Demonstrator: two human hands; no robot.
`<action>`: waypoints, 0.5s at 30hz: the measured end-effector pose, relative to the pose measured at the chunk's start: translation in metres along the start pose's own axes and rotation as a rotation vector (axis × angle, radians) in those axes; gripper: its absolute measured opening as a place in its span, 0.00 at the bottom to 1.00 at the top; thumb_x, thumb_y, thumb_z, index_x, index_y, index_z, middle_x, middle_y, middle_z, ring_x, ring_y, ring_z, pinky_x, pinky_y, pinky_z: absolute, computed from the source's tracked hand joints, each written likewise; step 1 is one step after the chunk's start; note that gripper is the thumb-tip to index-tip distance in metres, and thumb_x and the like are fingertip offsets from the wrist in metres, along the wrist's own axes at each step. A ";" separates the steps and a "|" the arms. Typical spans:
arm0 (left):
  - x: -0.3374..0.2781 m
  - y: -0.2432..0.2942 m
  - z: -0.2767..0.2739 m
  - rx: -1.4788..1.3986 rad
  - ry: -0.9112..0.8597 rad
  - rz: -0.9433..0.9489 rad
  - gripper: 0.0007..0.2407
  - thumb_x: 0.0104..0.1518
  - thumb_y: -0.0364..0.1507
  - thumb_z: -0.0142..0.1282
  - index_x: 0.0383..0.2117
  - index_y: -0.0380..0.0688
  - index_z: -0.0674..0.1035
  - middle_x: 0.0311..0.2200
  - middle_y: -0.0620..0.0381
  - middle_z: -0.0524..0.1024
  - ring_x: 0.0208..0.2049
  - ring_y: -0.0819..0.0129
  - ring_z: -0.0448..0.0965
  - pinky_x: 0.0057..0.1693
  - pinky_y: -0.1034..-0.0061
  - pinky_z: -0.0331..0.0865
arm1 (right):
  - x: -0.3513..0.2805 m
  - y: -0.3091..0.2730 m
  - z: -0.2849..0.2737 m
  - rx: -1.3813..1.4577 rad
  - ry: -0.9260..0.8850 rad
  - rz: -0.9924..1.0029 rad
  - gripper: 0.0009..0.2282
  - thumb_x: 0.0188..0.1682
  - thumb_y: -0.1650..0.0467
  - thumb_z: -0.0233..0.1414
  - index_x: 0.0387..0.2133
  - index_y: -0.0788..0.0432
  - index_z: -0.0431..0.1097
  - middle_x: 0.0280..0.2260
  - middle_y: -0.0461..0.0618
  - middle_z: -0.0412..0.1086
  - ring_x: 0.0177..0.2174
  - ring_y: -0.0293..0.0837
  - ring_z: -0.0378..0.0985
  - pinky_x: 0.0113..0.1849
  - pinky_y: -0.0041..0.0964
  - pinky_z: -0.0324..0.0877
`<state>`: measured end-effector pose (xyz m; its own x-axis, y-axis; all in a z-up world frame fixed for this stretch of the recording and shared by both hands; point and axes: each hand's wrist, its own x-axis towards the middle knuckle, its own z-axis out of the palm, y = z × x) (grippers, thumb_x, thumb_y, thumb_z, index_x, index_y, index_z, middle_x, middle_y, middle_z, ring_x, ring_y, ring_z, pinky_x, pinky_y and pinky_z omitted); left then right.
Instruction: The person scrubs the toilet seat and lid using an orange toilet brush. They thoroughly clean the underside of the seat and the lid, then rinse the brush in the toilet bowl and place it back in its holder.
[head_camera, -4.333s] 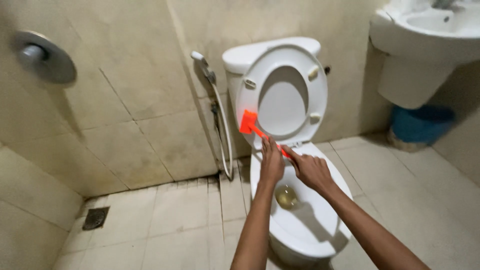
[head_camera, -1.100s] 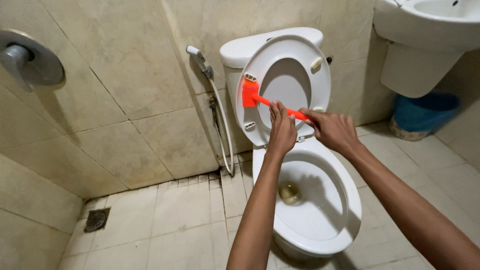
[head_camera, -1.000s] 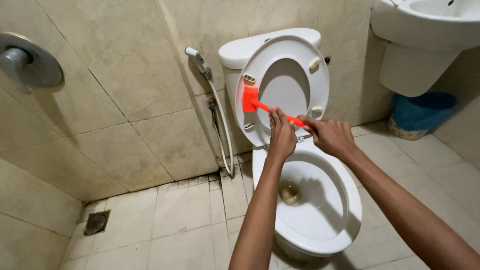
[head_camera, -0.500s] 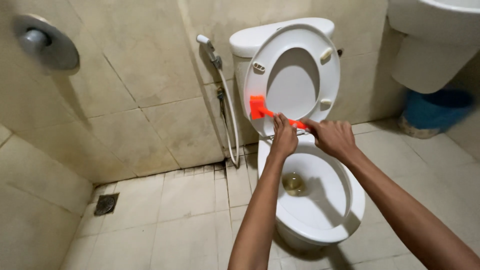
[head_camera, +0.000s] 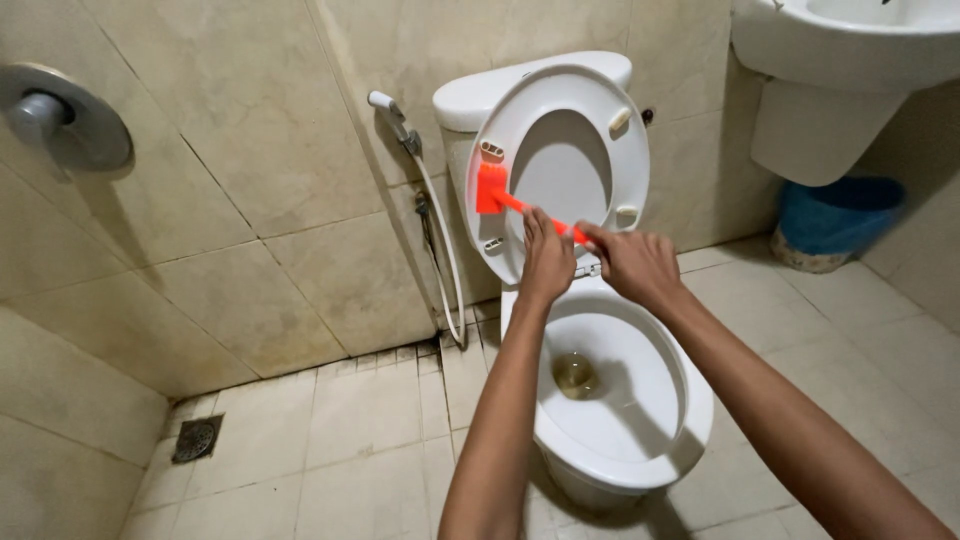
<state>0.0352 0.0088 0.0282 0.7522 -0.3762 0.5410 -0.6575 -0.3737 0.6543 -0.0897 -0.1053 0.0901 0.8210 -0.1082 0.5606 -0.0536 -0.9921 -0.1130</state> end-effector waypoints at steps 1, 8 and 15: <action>-0.007 -0.003 0.004 0.001 0.000 0.000 0.31 0.67 0.34 0.43 0.67 0.20 0.47 0.70 0.21 0.41 0.73 0.34 0.40 0.74 0.54 0.40 | -0.004 -0.003 -0.002 0.001 0.000 0.000 0.14 0.55 0.58 0.49 0.54 0.34 0.72 0.23 0.55 0.76 0.21 0.55 0.78 0.21 0.49 0.64; -0.047 -0.020 0.016 -0.007 -0.084 -0.129 0.31 0.68 0.34 0.42 0.67 0.18 0.44 0.70 0.20 0.39 0.73 0.35 0.37 0.73 0.54 0.40 | -0.028 -0.009 0.008 0.006 -0.207 0.040 0.16 0.54 0.58 0.49 0.55 0.34 0.71 0.24 0.51 0.77 0.20 0.53 0.78 0.21 0.49 0.65; -0.030 -0.016 0.021 0.018 -0.069 -0.057 0.30 0.69 0.33 0.42 0.66 0.16 0.46 0.69 0.19 0.40 0.74 0.34 0.37 0.74 0.54 0.39 | -0.023 -0.006 -0.009 0.028 -0.170 0.061 0.14 0.54 0.56 0.50 0.51 0.35 0.74 0.22 0.48 0.77 0.17 0.48 0.76 0.21 0.48 0.65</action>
<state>0.0218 0.0087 -0.0095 0.7838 -0.4116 0.4650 -0.6150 -0.4107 0.6731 -0.1140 -0.0977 0.0853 0.9010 -0.1539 0.4056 -0.0926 -0.9816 -0.1668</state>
